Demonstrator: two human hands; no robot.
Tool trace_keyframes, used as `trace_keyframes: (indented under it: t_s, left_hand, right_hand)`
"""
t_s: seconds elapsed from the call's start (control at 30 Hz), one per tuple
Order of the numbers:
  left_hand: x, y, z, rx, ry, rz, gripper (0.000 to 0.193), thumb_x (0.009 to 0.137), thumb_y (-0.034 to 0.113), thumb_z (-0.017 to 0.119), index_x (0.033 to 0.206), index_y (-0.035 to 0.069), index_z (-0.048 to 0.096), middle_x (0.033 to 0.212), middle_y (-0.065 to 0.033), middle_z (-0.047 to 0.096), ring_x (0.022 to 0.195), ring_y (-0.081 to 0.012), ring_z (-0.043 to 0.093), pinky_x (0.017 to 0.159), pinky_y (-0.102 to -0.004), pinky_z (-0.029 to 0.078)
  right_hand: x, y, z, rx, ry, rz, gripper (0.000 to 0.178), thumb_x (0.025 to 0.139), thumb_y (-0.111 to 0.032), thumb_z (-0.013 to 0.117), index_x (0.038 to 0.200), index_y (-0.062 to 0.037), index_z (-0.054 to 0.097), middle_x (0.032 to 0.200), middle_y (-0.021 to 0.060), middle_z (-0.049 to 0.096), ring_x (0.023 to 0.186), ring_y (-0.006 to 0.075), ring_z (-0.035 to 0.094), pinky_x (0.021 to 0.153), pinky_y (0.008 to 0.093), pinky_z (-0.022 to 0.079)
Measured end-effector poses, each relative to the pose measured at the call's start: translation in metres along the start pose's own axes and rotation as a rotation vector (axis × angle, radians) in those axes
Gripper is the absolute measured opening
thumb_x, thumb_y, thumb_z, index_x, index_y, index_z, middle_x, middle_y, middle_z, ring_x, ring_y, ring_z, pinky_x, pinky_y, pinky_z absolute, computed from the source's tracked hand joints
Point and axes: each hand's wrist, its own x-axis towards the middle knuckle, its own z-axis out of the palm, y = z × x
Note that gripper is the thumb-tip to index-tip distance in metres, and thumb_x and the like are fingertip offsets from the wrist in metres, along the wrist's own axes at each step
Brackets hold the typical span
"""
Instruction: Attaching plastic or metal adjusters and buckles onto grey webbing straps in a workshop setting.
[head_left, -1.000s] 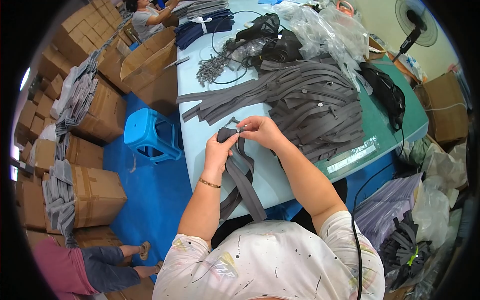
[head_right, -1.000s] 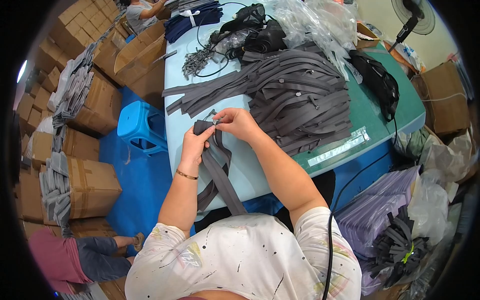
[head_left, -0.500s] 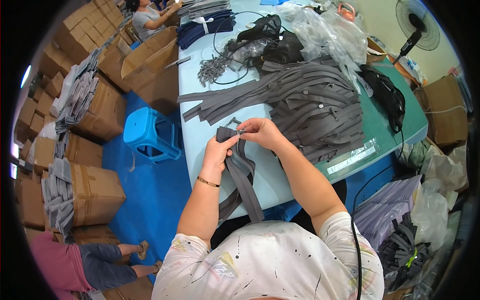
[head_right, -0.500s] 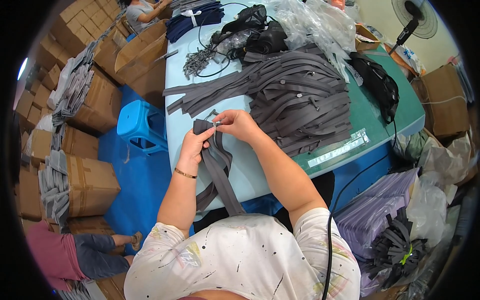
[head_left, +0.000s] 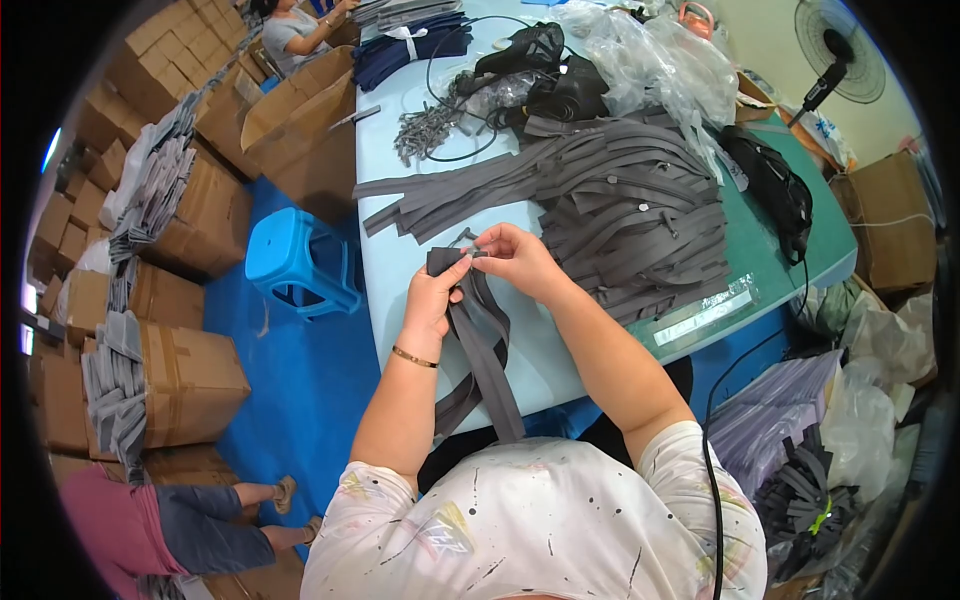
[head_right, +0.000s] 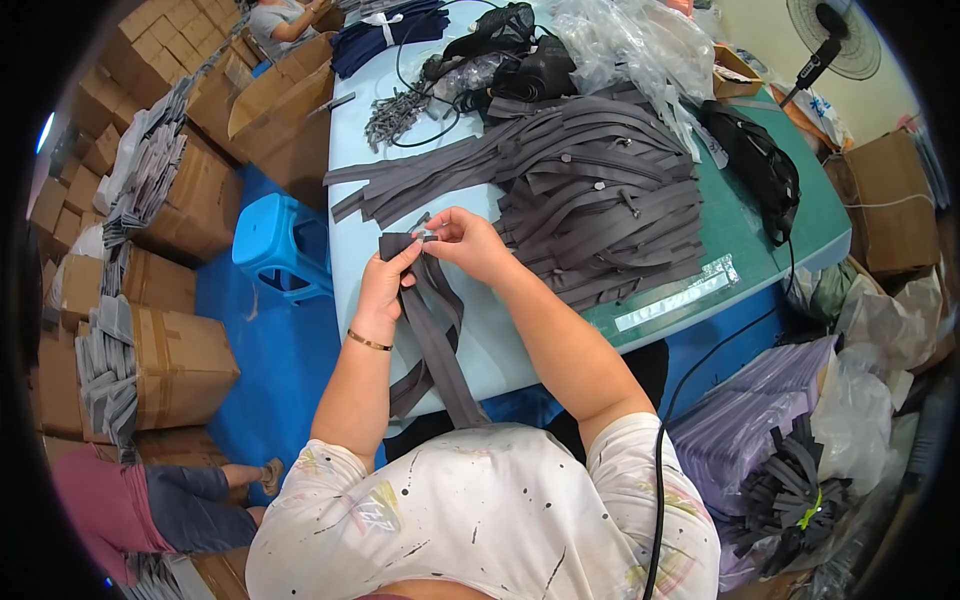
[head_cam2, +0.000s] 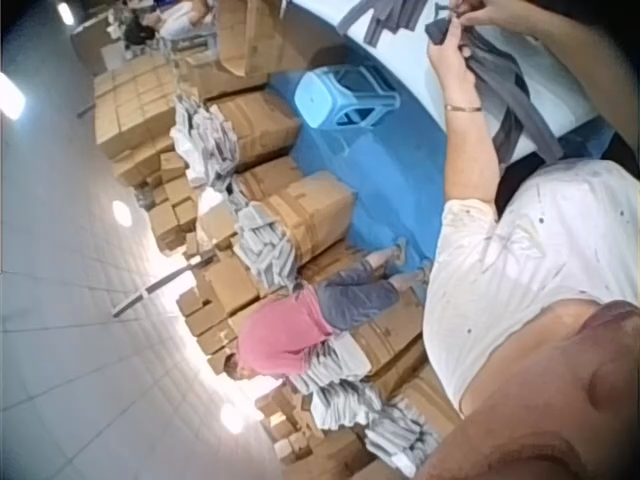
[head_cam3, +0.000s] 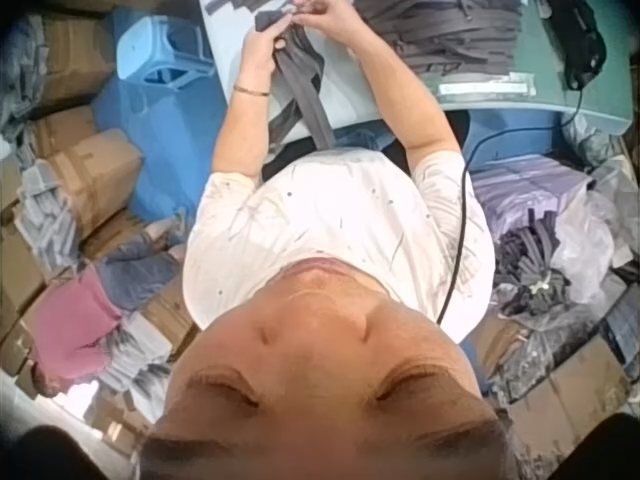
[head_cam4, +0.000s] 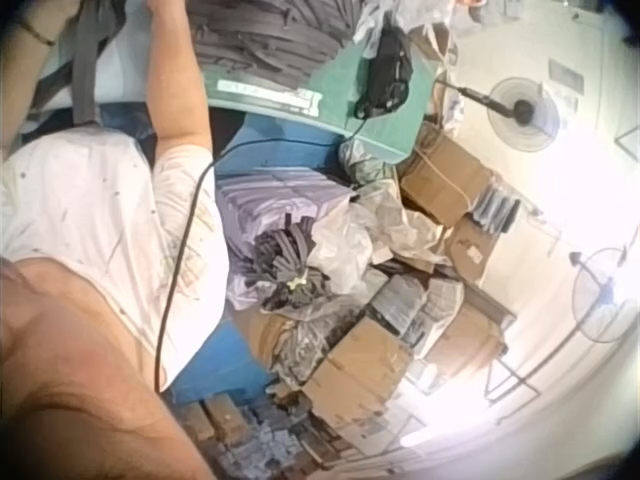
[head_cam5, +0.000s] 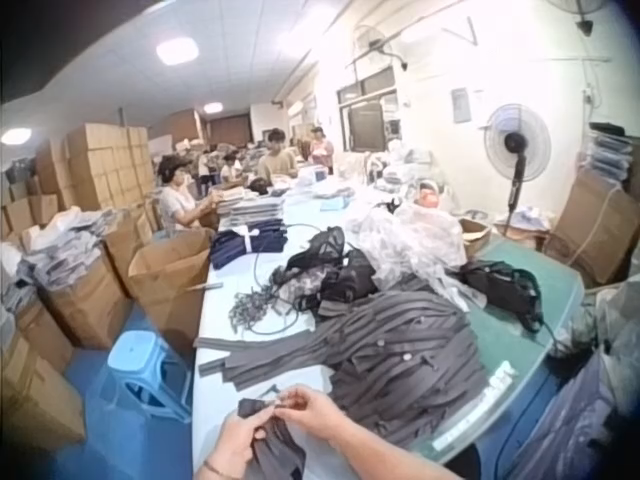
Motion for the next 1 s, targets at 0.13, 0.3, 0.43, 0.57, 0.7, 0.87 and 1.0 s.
trace_keyframes:
  t_s: [0.13, 0.3, 0.43, 0.57, 0.7, 0.87, 1.0]
  left_hand:
    - [0.0, 0.001, -0.001, -0.038, -0.027, -0.018, 0.021, 0.075, 0.011, 0.071, 0.094, 0.003, 0.064, 0.08, 0.0008, 0.059, 0.056, -0.0034, 0.044, 0.043, -0.0164, 0.031]
    - [-0.001, 0.001, -0.002, 0.116, -0.023, 0.083, 0.02, 0.075, 0.01, 0.071, 0.093, 0.004, 0.064, 0.076, 0.0017, 0.06, 0.052, -0.0022, 0.043, 0.043, -0.0163, 0.031]
    - [-0.003, 0.004, 0.002, 0.21, -0.02, 0.137, 0.019, 0.074, 0.009, 0.072, 0.092, 0.004, 0.065, 0.073, 0.002, 0.059, 0.051, -0.0019, 0.042, 0.042, -0.0162, 0.031]
    - [-0.004, 0.004, 0.0, 0.26, -0.059, 0.169, 0.019, 0.075, 0.008, 0.071, 0.092, 0.003, 0.065, 0.073, 0.0015, 0.06, 0.049, -0.0019, 0.041, 0.042, -0.0158, 0.031]
    - [-0.004, 0.004, 0.001, 0.262, -0.061, 0.16, 0.017, 0.076, 0.008, 0.07, 0.091, 0.002, 0.065, 0.072, 0.0012, 0.06, 0.047, -0.002, 0.041, 0.041, -0.0153, 0.032]
    - [-0.005, 0.005, 0.003, 0.282, -0.068, 0.161, 0.017, 0.076, 0.009, 0.07, 0.091, 0.002, 0.065, 0.071, 0.0015, 0.059, 0.047, -0.0021, 0.041, 0.042, -0.0151, 0.031]
    - [-0.005, 0.006, 0.002, 0.282, -0.072, 0.153, 0.016, 0.077, 0.01, 0.07, 0.09, 0.002, 0.065, 0.068, 0.0025, 0.057, 0.047, -0.0027, 0.041, 0.042, -0.0156, 0.031]
  right_hand:
    - [0.001, 0.0, -0.002, 0.023, -0.027, 0.058, 0.013, 0.077, -0.005, 0.068, 0.088, -0.0033, 0.061, 0.077, -0.0018, 0.058, 0.071, 0.004, 0.053, 0.066, 0.0186, 0.044]
    - [0.0, -0.005, -0.004, -0.094, -0.032, 0.06, 0.015, 0.076, -0.009, 0.069, 0.086, -0.0019, 0.06, 0.076, -0.0006, 0.06, 0.07, 0.0053, 0.055, 0.064, 0.0201, 0.045]
    - [0.0, -0.006, -0.007, -0.14, -0.017, 0.076, 0.015, 0.074, -0.007, 0.07, 0.085, -0.0021, 0.06, 0.074, -0.0009, 0.06, 0.069, 0.005, 0.054, 0.062, 0.0202, 0.045]
    - [0.001, -0.005, -0.013, -0.193, -0.032, 0.007, 0.016, 0.072, -0.005, 0.07, 0.084, -0.0024, 0.06, 0.073, -0.0011, 0.059, 0.067, 0.005, 0.054, 0.06, 0.0204, 0.044]
    - [0.001, -0.006, -0.013, -0.205, -0.073, -0.014, 0.017, 0.071, -0.004, 0.071, 0.083, -0.0028, 0.059, 0.073, -0.0009, 0.06, 0.067, 0.005, 0.054, 0.06, 0.0203, 0.043]
    - [0.0, -0.006, -0.013, -0.208, -0.07, -0.02, 0.016, 0.071, -0.003, 0.069, 0.083, -0.0031, 0.059, 0.073, -0.001, 0.06, 0.067, 0.005, 0.054, 0.06, 0.0206, 0.044]
    - [-0.002, -0.007, -0.011, -0.257, -0.063, -0.043, 0.017, 0.073, -0.001, 0.068, 0.087, -0.0036, 0.059, 0.071, -0.0041, 0.056, 0.065, 0.0031, 0.05, 0.059, 0.0189, 0.041]
